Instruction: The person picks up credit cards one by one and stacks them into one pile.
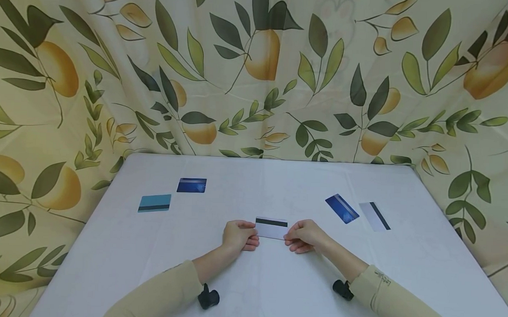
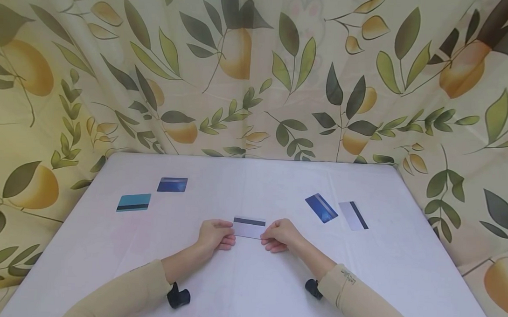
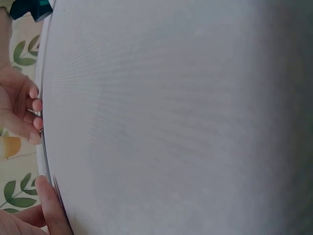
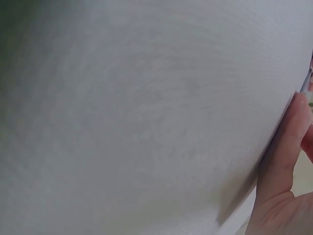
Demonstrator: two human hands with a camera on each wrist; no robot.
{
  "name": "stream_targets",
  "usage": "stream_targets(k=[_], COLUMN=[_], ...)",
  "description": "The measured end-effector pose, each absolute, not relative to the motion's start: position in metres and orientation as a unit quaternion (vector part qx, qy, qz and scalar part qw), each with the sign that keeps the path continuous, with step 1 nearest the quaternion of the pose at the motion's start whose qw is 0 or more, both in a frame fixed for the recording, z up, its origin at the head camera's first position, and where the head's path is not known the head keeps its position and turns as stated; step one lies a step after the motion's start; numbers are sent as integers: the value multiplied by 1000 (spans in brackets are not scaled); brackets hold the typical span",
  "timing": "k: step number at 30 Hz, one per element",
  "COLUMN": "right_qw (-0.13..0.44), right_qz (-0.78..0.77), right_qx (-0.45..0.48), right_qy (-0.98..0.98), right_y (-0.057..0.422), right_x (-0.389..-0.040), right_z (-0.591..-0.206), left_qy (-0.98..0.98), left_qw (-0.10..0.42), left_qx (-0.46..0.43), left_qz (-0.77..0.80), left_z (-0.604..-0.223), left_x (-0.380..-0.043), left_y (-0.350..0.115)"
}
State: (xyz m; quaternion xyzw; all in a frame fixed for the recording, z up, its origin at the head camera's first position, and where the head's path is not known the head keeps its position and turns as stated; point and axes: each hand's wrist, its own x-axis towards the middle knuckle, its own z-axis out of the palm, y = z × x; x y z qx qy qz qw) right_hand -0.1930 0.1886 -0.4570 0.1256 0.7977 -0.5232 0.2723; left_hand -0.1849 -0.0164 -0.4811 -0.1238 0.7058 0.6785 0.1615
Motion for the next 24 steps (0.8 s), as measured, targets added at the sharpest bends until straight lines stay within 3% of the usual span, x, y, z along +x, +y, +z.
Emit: stream_targets(k=[18, 24], right_qw=[341, 330], right_qz=[-616, -669], right_qx=[125, 134], right_qy=[699, 652], right_y=[208, 232], right_x=[-196, -201], right_z=[-450, -437], left_qy=[662, 647], left_qw=[171, 180], left_qx=[-158, -154], left_qz=[713, 725], left_z=[-477, -468], left_x=[-189, -196], left_y=[-18, -16])
